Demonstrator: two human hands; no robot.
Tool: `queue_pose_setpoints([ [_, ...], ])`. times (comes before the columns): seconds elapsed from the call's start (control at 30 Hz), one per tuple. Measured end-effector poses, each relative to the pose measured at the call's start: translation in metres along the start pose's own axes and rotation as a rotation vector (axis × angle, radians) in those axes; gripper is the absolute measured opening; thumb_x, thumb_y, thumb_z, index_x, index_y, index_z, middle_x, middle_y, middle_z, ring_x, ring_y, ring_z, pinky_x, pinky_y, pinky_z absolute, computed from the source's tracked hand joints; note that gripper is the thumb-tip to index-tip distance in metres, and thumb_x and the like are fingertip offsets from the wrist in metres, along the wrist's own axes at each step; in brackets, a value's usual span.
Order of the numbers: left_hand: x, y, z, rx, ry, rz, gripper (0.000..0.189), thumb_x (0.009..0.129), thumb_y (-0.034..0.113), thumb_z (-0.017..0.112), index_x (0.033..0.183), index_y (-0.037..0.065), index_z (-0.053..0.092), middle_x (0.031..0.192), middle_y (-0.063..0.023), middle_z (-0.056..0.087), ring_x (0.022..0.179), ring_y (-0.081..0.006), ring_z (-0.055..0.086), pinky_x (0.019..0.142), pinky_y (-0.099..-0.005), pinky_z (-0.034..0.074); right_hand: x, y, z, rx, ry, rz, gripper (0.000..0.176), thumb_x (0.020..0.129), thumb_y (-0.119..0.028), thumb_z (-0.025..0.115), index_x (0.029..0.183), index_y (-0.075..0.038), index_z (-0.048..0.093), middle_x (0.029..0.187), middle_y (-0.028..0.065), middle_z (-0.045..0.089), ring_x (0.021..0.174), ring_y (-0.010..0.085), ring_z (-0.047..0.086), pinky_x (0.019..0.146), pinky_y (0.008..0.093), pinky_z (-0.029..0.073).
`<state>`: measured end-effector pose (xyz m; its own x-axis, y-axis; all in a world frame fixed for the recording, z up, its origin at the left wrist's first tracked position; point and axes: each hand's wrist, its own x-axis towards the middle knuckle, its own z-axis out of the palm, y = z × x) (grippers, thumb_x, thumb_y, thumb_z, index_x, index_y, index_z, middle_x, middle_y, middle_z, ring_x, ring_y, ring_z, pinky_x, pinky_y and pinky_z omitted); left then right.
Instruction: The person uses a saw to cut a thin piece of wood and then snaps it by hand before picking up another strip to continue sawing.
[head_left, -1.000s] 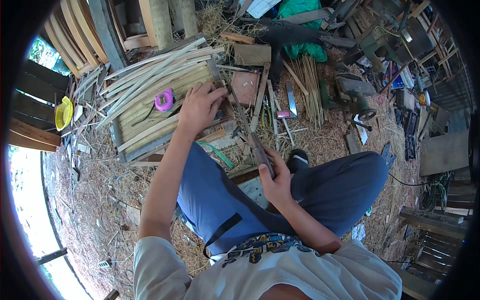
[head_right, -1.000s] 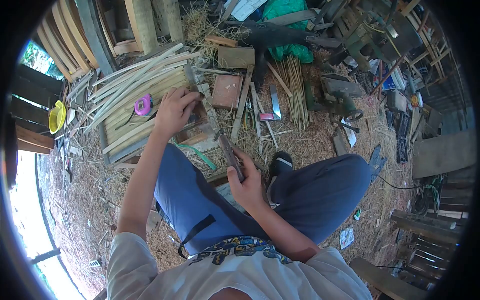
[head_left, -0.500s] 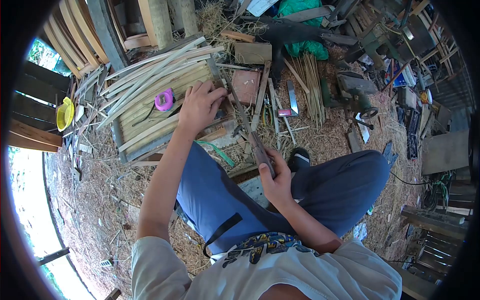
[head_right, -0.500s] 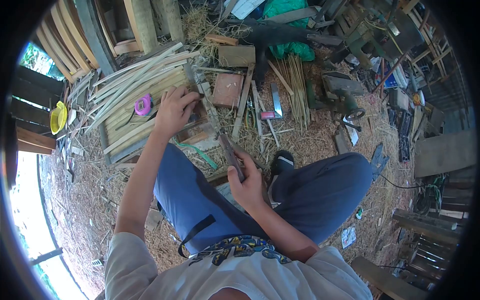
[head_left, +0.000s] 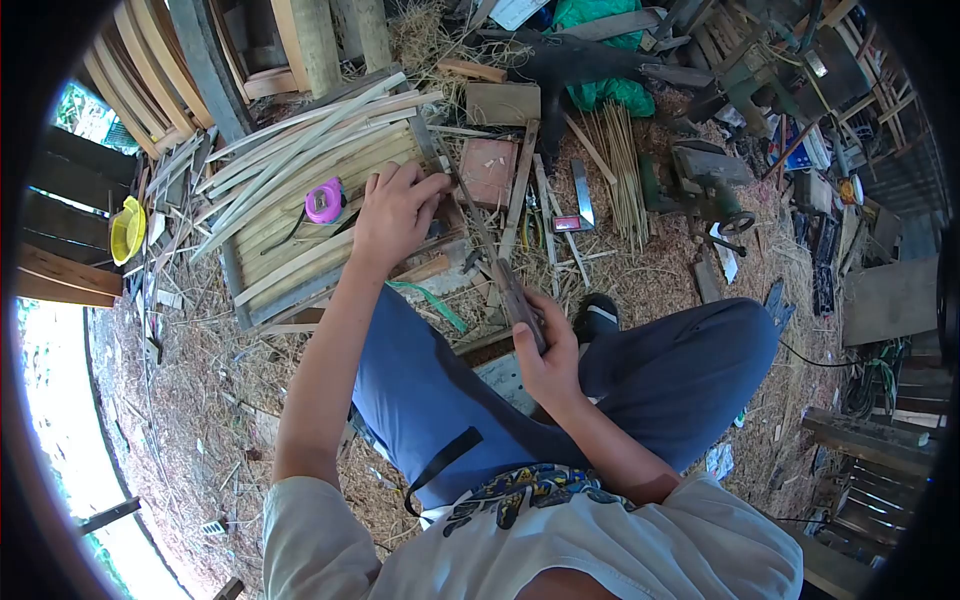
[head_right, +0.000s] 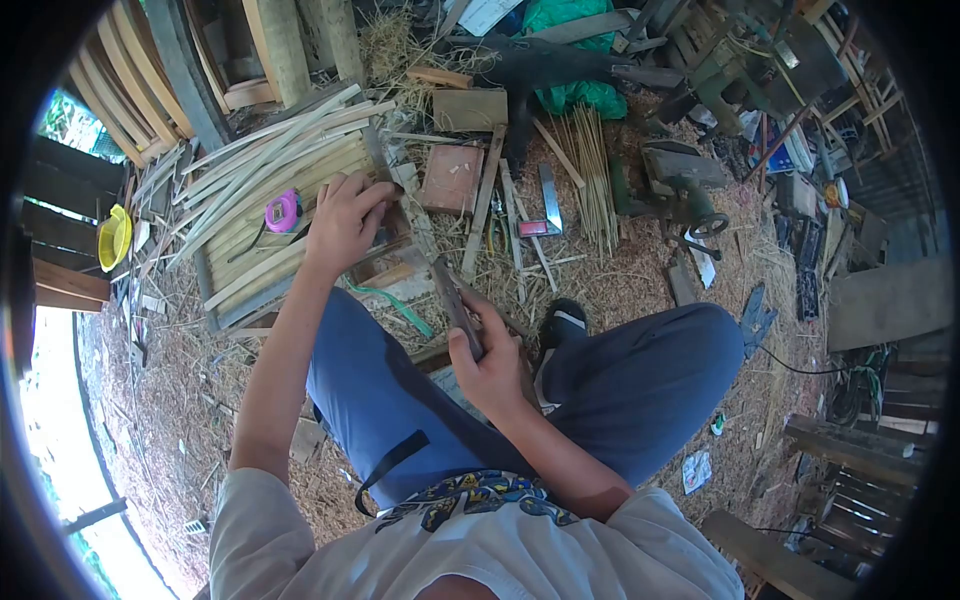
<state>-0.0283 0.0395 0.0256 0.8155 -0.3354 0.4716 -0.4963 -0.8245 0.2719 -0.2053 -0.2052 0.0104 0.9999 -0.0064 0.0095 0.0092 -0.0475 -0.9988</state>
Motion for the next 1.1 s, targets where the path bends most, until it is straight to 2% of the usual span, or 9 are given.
queue_pose_setpoints([
  [0.2,0.001,0.001,-0.001,0.01,-0.019,-0.013,0.025,0.094,0.015,0.073,0.118,0.021,0.075,0.1,-0.005,0.061,0.103,-0.0294,0.059,0.091,-0.0463,0.047,0.003,0.001,-0.003,-0.053,-0.005,0.0,0.044,0.107,-0.011,0.062,0.149,-0.001,0.055,0.108,0.0031,0.067,0.088,0.0071,0.059,0.079,0.0252,0.049],
  [0.3,0.0,0.002,-0.001,0.0,-0.014,-0.028,0.026,0.094,0.015,0.073,0.119,0.022,0.075,0.101,-0.0049,0.062,0.103,-0.0296,0.059,0.092,-0.0466,0.047,0.001,-0.002,-0.002,0.088,-0.002,0.128,0.044,0.107,-0.01,0.061,0.15,0.0,0.055,0.109,0.0036,0.067,0.09,0.0069,0.059,0.081,0.025,0.05],
  [0.5,0.002,0.005,-0.003,-0.028,0.004,-0.044,0.028,0.095,0.015,0.073,0.121,0.022,0.075,0.102,-0.0047,0.063,0.104,-0.03,0.059,0.094,-0.0467,0.048,-0.003,0.002,-0.007,0.124,-0.005,0.119,0.046,0.108,-0.011,0.06,0.152,0.001,0.054,0.109,0.0027,0.066,0.088,0.0058,0.058,0.078,0.0241,0.048],
  [0.7,0.0,0.004,-0.003,-0.028,-0.006,-0.036,0.03,0.095,0.015,0.073,0.124,0.022,0.074,0.102,-0.0049,0.062,0.105,-0.0302,0.058,0.095,-0.0471,0.048,-0.004,0.001,-0.007,0.098,-0.032,0.133,0.044,0.108,-0.01,0.06,0.15,0.0,0.054,0.096,-0.0004,0.064,0.079,0.0037,0.056,0.069,0.0235,0.044],
  [0.8,-0.001,0.001,-0.001,-0.015,-0.01,-0.027,0.029,0.094,0.015,0.073,0.123,0.022,0.075,0.103,-0.0053,0.062,0.105,-0.0305,0.058,0.095,-0.047,0.047,-0.009,0.008,-0.006,0.078,-0.024,0.08,0.045,0.11,-0.015,0.06,0.152,0.0,0.051,0.091,-0.0032,0.06,0.068,0.0011,0.048,0.059,0.0205,0.037],
  [0.9,-0.001,-0.001,0.001,-0.004,-0.017,-0.025,0.028,0.094,0.014,0.073,0.121,0.022,0.075,0.103,-0.0054,0.062,0.105,-0.0308,0.058,0.095,-0.0468,0.047,-0.008,0.005,-0.005,0.091,-0.027,0.113,0.044,0.11,-0.015,0.059,0.151,0.0,0.052,0.091,-0.0027,0.06,0.068,0.0013,0.048,0.058,0.0205,0.037],
  [1.0,-0.001,-0.001,0.001,-0.003,-0.016,-0.015,0.025,0.094,0.014,0.073,0.118,0.021,0.075,0.103,-0.0054,0.062,0.105,-0.0307,0.058,0.095,-0.0467,0.047,-0.013,-0.005,-0.005,0.114,-0.015,0.149,0.042,0.107,-0.01,0.06,0.147,0.0,0.055,0.091,-0.0012,0.063,0.074,0.003,0.055,0.065,0.0236,0.043],
  [1.1,-0.001,-0.001,-0.001,0.0,-0.027,-0.011,0.022,0.094,0.014,0.072,0.116,0.021,0.075,0.103,-0.0053,0.062,0.105,-0.0306,0.058,0.095,-0.0469,0.047,-0.012,-0.007,-0.003,0.074,-0.007,0.122,0.043,0.107,-0.01,0.061,0.148,0.001,0.054,0.09,-0.0005,0.064,0.073,0.0037,0.055,0.065,0.0236,0.044],
])
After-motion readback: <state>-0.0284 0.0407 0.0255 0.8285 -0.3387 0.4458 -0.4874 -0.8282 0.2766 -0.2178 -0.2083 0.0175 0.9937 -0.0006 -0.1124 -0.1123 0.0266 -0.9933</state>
